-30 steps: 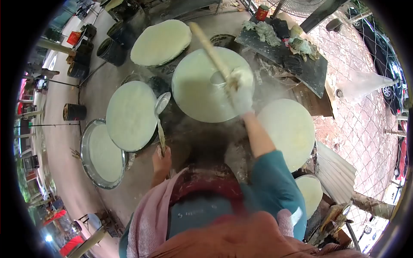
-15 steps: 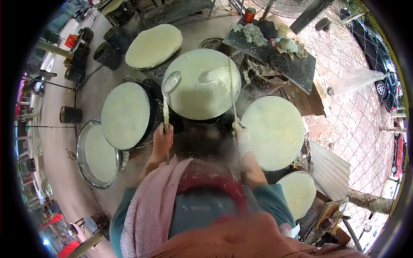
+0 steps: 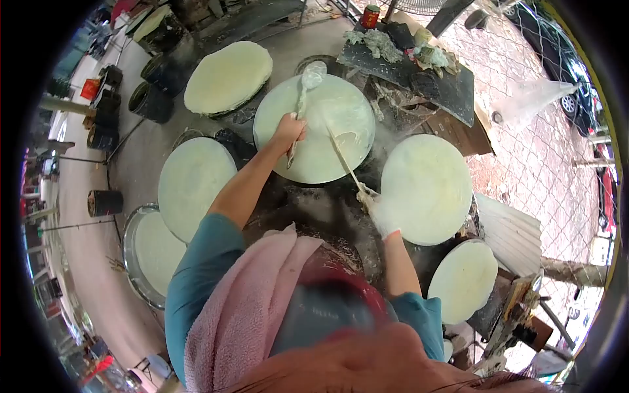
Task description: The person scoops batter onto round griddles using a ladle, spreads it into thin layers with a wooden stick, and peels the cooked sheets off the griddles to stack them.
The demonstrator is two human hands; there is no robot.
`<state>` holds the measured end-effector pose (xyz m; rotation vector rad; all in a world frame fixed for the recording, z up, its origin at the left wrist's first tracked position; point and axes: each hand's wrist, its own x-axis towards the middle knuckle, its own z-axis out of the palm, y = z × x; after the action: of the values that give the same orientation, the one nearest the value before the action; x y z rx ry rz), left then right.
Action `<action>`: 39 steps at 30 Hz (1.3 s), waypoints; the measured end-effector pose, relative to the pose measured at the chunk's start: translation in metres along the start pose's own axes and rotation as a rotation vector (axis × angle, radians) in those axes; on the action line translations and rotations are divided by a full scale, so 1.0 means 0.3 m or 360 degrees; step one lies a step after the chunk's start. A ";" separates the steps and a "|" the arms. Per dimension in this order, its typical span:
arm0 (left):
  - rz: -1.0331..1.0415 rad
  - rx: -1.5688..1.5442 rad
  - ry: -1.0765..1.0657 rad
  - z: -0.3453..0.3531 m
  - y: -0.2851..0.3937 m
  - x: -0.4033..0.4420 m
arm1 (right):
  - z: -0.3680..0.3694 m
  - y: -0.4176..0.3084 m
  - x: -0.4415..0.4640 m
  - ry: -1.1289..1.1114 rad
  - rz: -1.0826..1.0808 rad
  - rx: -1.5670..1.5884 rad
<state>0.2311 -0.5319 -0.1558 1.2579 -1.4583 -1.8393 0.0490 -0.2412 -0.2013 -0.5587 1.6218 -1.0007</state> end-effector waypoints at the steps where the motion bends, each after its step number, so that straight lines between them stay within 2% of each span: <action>1: -0.0033 -0.0049 -0.0042 -0.005 -0.021 0.035 | 0.008 0.036 -0.018 0.0123 -0.0076 0.0053; 3: -0.0115 -0.0069 -0.0189 -0.017 -0.043 0.036 | 0.027 0.059 -0.081 0.0366 -0.0235 0.0148; 4: -0.0158 -0.0076 -0.0261 -0.023 -0.057 0.026 | 0.097 0.063 -0.120 0.0687 -0.0295 0.0445; 7: -0.0189 -0.0207 -0.0487 -0.070 -0.162 -0.044 | 0.289 0.107 -0.085 0.0560 0.0167 -0.0446; 9: -0.0413 -0.0255 -0.0328 -0.062 -0.135 -0.150 | 0.441 0.103 -0.071 0.0281 0.0259 0.0582; 10: -0.0463 -0.0345 -0.0281 -0.069 -0.138 -0.187 | 0.462 0.053 -0.092 0.0254 0.0412 0.0460; 13: -0.0597 -0.0655 -0.0077 -0.075 -0.106 -0.286 | 0.449 0.109 -0.058 0.0576 -0.0157 0.0484; 14: -0.0619 -0.0747 -0.0047 -0.077 -0.103 -0.303 | 0.459 0.020 -0.120 0.0670 -0.0175 0.0378; 15: -0.0645 -0.0840 -0.0015 -0.080 -0.105 -0.316 | 0.465 0.063 -0.098 0.0582 -0.0247 0.0076; 16: -0.0683 -0.0794 -0.0152 -0.089 -0.122 -0.314 | 0.479 0.178 -0.013 0.0416 -0.0525 -0.0466; 17: -0.0699 -0.0885 -0.0200 -0.087 -0.130 -0.306 | 0.518 0.190 0.000 0.0341 -0.0877 -0.0952; 18: -0.0716 -0.0974 -0.0243 -0.080 -0.136 -0.294 | 0.546 0.201 0.015 0.0302 -0.1096 -0.1161; 19: -0.0735 -0.1060 -0.0287 -0.077 -0.140 -0.283 | 0.546 0.219 0.004 0.0207 -0.0936 -0.0704; 20: -0.0905 -0.1665 -0.0387 -0.095 -0.135 -0.267 | 0.562 0.119 -0.054 0.0115 -0.0773 -0.0249; 22: -0.1109 -0.2648 -0.0947 -0.240 -0.072 -0.288 | 0.502 -0.126 -0.191 0.0250 -0.0148 0.0297; 23: -0.1196 -0.3134 -0.1244 -0.302 -0.052 -0.300 | 0.472 -0.130 -0.190 0.0408 -0.0138 0.0395; 25: -0.0938 -0.2598 -0.1492 -0.360 -0.065 -0.338 | 0.418 -0.123 -0.171 0.0725 -0.0122 0.0608; 26: -0.0834 -0.2318 -0.1586 -0.367 -0.073 -0.357 | 0.387 0.014 -0.097 0.0578 -0.0147 0.0311; 27: -0.0685 -0.1888 -0.1383 -0.351 -0.045 -0.372 | 0.355 0.154 -0.022 0.0444 -0.0199 0.0018; 29: -0.0372 -0.1033 -0.0992 -0.300 0.080 -0.425 | 0.415 0.100 -0.086 0.0112 -0.0331 -0.0257; 30: -0.0672 -0.1276 -0.1250 -0.286 0.130 -0.433 | 0.408 0.104 -0.115 0.0156 -0.0322 -0.0186; 31: -0.0889 -0.1387 -0.1330 -0.257 0.147 -0.439 | 0.386 0.119 -0.151 0.0230 -0.0310 -0.0107; 32: -0.0846 -0.1234 -0.1371 -0.226 0.132 -0.430 | 0.368 0.154 -0.198 0.0497 -0.0273 0.0318; 33: -0.0835 -0.1325 -0.1480 -0.167 0.130 -0.446 | 0.330 0.155 -0.272 0.0712 -0.0267 0.0280; 34: -0.0718 -0.1159 -0.1138 -0.071 0.158 -0.506 | 0.267 0.219 -0.325 0.0569 -0.0359 0.0230; 35: -0.0844 -0.1274 -0.1234 0.010 0.196 -0.567 | 0.197 0.296 -0.396 0.0422 -0.0451 0.0178; 37: -0.0887 -0.1337 -0.1219 0.127 0.127 -0.591 | 0.068 0.366 -0.619 0.0536 -0.0198 0.0186; 38: -0.0910 -0.1316 -0.1275 0.212 0.115 -0.637 | 0.017 0.382 -0.753 0.0912 -0.0394 0.0325; 39: -0.0918 -0.1298 -0.1302 0.276 0.108 -0.686 | -0.038 0.437 -0.843 0.1113 -0.0534 0.0948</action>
<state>0.2497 -0.3354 -0.0498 0.5209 -0.4352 -3.1071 0.1303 0.0305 -0.1716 -0.0548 1.7101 -2.0004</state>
